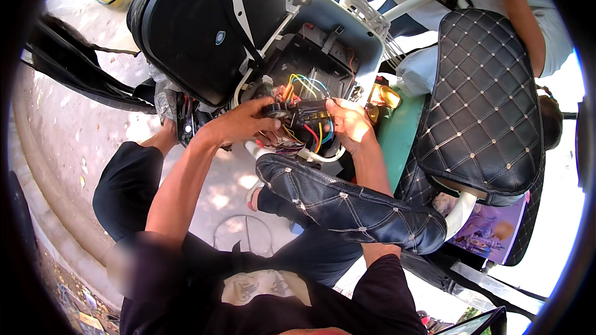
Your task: The person works on the wiring inside the under-seat compartment of a scooter, connecting and organizing wires by hand. The person then places a plastic cover over the compartment to close it.
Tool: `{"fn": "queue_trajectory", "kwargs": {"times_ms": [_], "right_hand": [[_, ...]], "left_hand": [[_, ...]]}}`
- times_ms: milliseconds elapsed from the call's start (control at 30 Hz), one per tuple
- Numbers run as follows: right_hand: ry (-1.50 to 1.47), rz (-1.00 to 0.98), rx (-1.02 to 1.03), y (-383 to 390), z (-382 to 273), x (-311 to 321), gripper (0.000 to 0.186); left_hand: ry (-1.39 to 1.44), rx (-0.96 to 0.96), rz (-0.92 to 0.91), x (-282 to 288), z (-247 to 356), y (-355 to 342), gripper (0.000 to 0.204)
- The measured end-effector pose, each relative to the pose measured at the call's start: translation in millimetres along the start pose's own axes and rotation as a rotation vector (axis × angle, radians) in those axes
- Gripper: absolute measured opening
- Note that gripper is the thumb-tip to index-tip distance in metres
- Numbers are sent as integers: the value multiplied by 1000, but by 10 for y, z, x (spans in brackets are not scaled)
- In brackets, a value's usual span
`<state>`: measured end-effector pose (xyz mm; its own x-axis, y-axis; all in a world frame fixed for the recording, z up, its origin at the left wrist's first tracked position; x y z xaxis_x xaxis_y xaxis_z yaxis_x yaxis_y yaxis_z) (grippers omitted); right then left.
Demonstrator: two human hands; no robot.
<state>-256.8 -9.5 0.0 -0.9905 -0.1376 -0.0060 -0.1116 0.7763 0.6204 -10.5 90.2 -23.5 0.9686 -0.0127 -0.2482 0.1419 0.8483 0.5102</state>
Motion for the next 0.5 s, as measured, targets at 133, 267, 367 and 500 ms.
{"fn": "queue_trajectory", "kwargs": {"times_ms": [133, 267, 367, 500], "right_hand": [[62, 17, 33, -48, 15, 16, 21], [93, 48, 87, -2, 2, -56, 20], [121, 78, 148, -51, 38, -35, 22], [427, 192, 460, 4, -43, -104, 34]], "left_hand": [[-12, -91, 39, 139, 10, 73, 13], [-258, -362, 149, 119, 156, 220, 12], [-352, -422, 199, -62, 445, 396, 16], [-543, -591, 256, -292, 699, 323, 23]]}}
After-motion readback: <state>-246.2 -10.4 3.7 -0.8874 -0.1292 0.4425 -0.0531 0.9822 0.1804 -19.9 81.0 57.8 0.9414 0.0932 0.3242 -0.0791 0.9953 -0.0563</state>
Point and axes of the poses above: each hand's wrist, its own y-axis away from the middle knuckle, its own x-axis out of the back of the hand, z = x × y, the point moved 3 cm from there along -y, towards the middle knuckle, and after that the axes turned 15 degrees about z, right-handed, at the moved point
